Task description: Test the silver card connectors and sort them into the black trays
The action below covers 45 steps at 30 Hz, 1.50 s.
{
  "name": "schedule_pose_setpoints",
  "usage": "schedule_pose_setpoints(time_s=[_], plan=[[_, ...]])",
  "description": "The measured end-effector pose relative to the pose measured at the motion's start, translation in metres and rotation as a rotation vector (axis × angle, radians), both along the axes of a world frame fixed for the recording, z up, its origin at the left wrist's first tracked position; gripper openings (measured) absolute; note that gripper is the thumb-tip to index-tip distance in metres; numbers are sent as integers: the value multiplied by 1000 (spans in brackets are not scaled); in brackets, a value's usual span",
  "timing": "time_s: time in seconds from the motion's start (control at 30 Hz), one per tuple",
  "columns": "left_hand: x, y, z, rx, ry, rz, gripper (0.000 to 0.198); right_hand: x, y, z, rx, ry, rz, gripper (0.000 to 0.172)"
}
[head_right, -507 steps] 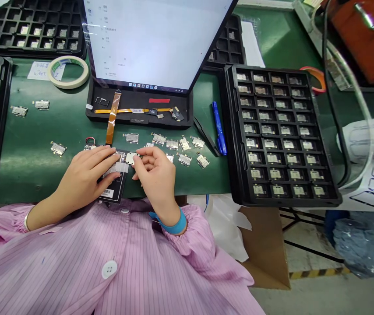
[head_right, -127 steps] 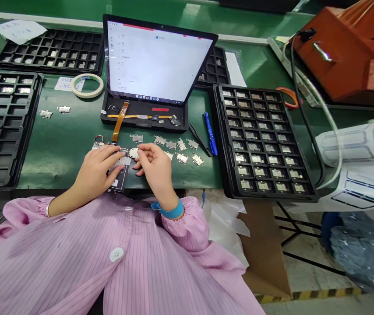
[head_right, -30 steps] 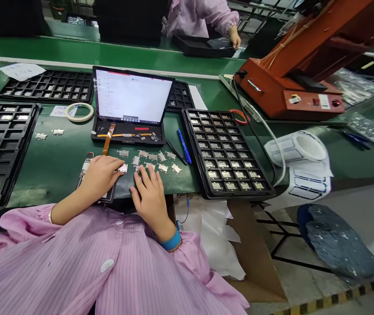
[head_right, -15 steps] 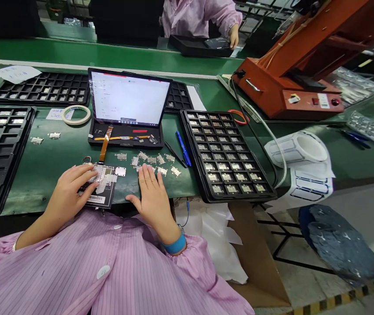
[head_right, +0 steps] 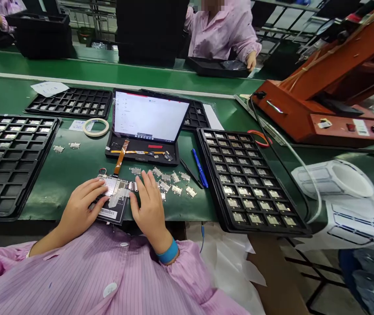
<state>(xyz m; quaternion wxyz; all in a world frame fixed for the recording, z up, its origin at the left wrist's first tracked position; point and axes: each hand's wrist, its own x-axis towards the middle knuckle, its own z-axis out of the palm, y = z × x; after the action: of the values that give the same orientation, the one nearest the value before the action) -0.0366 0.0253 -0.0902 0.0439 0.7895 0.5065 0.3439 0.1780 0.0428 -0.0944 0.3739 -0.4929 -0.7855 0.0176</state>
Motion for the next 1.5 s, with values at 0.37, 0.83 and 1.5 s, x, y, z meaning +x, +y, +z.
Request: schedule_pose_setpoints(time_s=[0.37,0.83,1.5], plan=[[2,-1,-4,28,53,21,23,2,-1,0,-20,59,-48,28],[5,-1,-1,-13,41,38,22,4,0,0,-38,122,-58,20],[0,1,1,5,139,-42,28,6,-9,23,-740,893,12,24]])
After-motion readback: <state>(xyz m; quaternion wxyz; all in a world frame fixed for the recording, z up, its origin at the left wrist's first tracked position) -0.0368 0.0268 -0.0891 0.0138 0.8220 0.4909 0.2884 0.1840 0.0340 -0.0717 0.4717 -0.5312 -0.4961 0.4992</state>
